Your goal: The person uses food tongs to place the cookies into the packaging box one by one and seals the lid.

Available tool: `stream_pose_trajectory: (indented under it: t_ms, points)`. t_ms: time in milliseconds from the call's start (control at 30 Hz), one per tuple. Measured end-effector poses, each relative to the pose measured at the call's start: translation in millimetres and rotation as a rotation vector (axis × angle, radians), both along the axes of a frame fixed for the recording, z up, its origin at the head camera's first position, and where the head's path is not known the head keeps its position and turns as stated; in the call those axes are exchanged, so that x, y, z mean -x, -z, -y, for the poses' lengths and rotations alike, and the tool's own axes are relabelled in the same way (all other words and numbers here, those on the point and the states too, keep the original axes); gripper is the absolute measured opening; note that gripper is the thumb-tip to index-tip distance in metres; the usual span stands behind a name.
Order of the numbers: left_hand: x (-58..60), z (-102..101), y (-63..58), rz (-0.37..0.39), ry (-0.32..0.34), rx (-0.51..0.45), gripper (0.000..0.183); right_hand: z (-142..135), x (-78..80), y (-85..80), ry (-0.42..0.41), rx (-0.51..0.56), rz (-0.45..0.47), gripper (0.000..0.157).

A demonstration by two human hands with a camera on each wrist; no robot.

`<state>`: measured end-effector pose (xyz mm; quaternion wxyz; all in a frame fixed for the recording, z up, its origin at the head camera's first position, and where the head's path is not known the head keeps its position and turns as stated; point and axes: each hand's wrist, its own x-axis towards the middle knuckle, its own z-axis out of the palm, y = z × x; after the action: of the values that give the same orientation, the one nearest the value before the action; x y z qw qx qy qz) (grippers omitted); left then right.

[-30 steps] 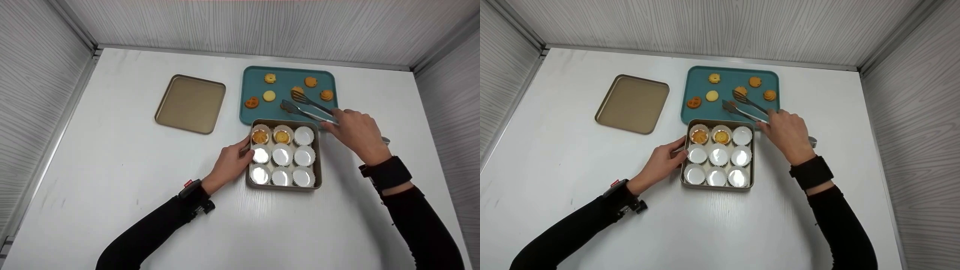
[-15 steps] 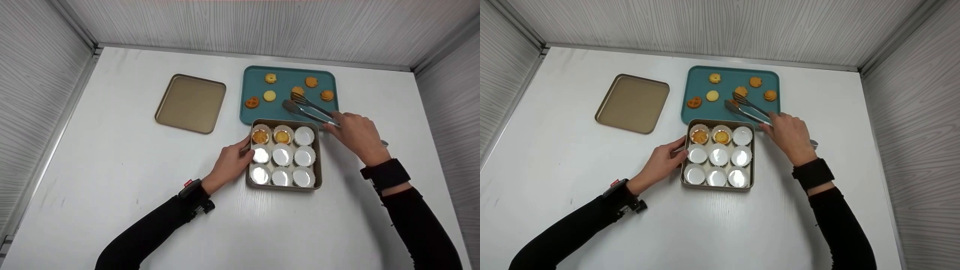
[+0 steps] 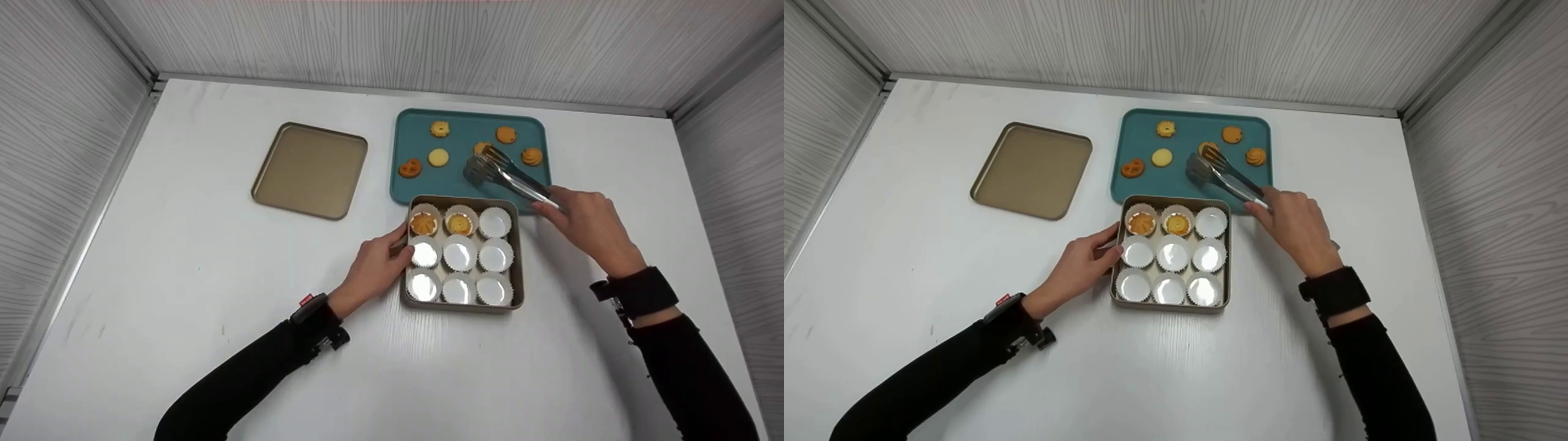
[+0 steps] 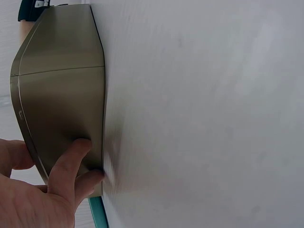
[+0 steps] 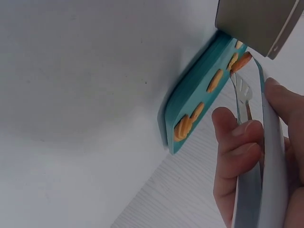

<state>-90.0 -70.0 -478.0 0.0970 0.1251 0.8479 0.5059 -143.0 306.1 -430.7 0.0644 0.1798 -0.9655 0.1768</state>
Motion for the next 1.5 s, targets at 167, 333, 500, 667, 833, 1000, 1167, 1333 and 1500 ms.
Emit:
stream_pose_trajectory:
  t_ms: [167,333,500,667,833,1000,1167,1333,1500]
  points:
    - [-0.3,0.2,-0.4,-0.001,-0.008,0.01,0.057,-0.9,-10.2,-8.9,0.014,0.003,0.006,0.038]
    - [-0.4,0.0,-0.5,-0.011,-0.005,0.02,0.057,-1.4,-25.0,-20.4,0.013,-0.009,0.001,0.041]
    - [0.0,-0.2,0.6,-0.01,-0.006,0.019,0.056,-3.9,-40.9,-29.6,-0.003,-0.022,-0.029,0.038]
    - [0.5,-0.1,1.9,-0.001,-0.006,0.009,0.056,-7.0,-56.9,-37.0,-0.011,-0.042,-0.053,0.033]
    - [0.9,0.0,2.8,0.005,-0.002,-0.017,0.056,-10.7,-72.0,-42.9,-0.023,-0.064,-0.071,0.028]
    - [1.0,0.1,2.4,0.0,-0.003,-0.029,0.056,-14.6,-85.2,-46.8,-0.04,-0.105,-0.099,0.033]
    - [1.1,0.1,2.4,-0.005,0.002,-0.011,0.057,-18.0,-96.9,-47.6,-0.069,-0.164,-0.183,0.039]
    - [0.9,0.6,1.6,-0.005,0.003,-0.014,0.057,-18.7,-101.8,-47.9,-0.101,-0.241,-0.291,0.042]
    - [0.5,0.6,0.8,0.003,-0.008,-0.011,0.057,-16.4,-102.9,-47.7,-0.126,-0.286,-0.345,0.042]
